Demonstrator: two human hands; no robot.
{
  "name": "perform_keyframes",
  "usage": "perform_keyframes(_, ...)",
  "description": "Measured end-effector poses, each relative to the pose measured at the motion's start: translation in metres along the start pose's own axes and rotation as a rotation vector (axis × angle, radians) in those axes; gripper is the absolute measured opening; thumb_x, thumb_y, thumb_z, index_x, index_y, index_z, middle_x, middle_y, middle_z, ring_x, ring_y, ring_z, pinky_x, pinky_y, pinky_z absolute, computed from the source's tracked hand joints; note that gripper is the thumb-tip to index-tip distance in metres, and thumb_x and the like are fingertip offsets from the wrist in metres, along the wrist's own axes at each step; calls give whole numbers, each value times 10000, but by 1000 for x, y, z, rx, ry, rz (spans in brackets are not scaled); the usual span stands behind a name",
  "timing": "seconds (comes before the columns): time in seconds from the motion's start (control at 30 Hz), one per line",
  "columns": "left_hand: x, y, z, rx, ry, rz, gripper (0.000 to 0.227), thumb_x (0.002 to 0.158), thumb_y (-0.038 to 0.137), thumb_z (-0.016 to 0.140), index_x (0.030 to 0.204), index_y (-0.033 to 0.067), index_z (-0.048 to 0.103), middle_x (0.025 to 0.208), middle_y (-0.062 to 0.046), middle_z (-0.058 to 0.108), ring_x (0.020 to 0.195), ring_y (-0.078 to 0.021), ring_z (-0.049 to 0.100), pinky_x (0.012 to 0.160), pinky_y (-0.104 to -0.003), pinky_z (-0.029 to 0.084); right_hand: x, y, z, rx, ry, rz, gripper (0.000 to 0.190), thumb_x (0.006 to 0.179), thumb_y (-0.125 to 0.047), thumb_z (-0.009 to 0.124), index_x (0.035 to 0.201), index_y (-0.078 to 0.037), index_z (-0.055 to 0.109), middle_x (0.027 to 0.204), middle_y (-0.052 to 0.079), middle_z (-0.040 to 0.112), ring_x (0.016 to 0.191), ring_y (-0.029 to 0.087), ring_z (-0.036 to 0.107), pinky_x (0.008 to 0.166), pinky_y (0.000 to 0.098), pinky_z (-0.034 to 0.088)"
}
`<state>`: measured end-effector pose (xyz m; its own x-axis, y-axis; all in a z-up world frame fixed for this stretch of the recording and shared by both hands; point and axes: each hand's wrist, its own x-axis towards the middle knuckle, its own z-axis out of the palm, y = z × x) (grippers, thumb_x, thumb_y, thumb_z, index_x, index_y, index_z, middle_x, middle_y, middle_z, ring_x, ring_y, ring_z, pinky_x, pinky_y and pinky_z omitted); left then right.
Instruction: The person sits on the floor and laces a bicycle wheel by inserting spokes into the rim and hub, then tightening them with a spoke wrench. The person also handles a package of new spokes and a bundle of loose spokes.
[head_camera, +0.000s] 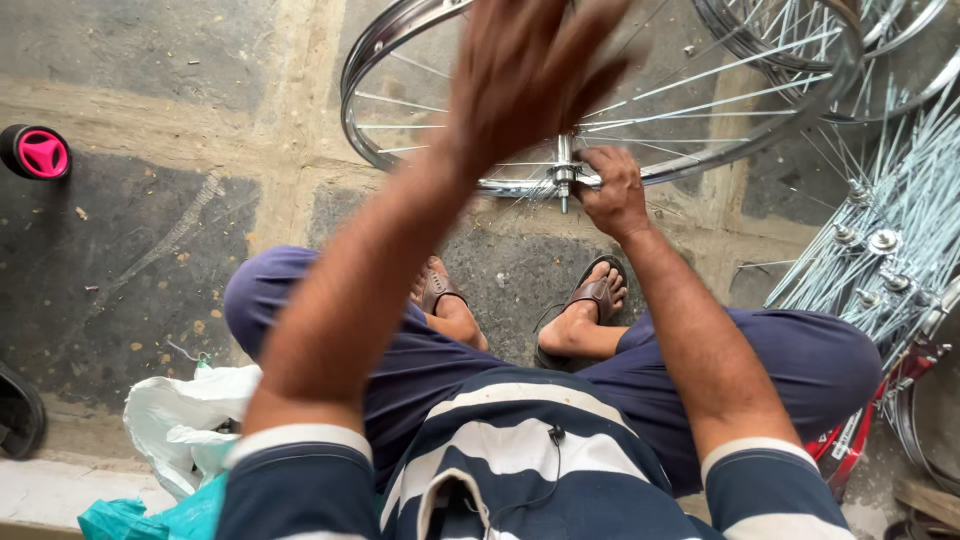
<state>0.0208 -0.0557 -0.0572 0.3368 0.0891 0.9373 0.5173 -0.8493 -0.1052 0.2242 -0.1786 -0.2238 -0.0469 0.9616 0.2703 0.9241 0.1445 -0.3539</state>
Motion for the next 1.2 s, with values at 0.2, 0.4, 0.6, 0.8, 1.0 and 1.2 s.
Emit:
perform_keyframes(0.2,-132,82,-5,-459,-458,-644,561,764,50,661,1315,37,558,1225,-190,606,1191,-359,545,1012,-470,475,5,9,25,284,-23,49,223,899,-78,716,1117,-64,668,1040,192,695,1006,361,671,863,467,545)
perform_keyframes(0.4,-175,59,68,-452,-684,-745,442,696,112,812,1081,163,599,1038,-82,713,1091,-314,600,910,-455,416,12,12,47,101,40,94,195,927,-148,687,1051,-52,569,823,177,690,722,409,692,655,528,536)
perform_keyframes(0.6,-190,47,118,-662,-719,-883,466,707,36,746,1117,123,543,942,-109,739,906,-327,710,814,-456,494,39,28,32,249,-32,130,233,858,-137,695,1045,-48,588,855,201,711,776,442,706,705,537,549)
perform_keyframes(0.8,-143,53,123,-626,-682,-822,378,818,79,748,1109,65,508,851,-152,692,786,-380,692,695,-513,518,56,29,-7,331,-150,250,234,881,-102,679,1092,-42,595,894,241,720,867,464,702,772,536,543)
perform_keyframes(1.0,-111,62,91,-423,-600,-721,240,809,38,629,1034,62,550,851,-174,679,734,-412,676,616,-528,505,46,9,-55,94,-70,290,225,779,-147,734,951,-55,621,829,232,704,795,454,695,715,536,546)
perform_keyframes(1.2,-154,25,124,-320,-757,-738,50,894,63,580,935,90,569,817,-162,686,731,-425,675,613,-553,510,28,52,-26,-151,-158,270,127,872,-161,712,956,-76,667,909,179,718,820,435,681,700,555,526)
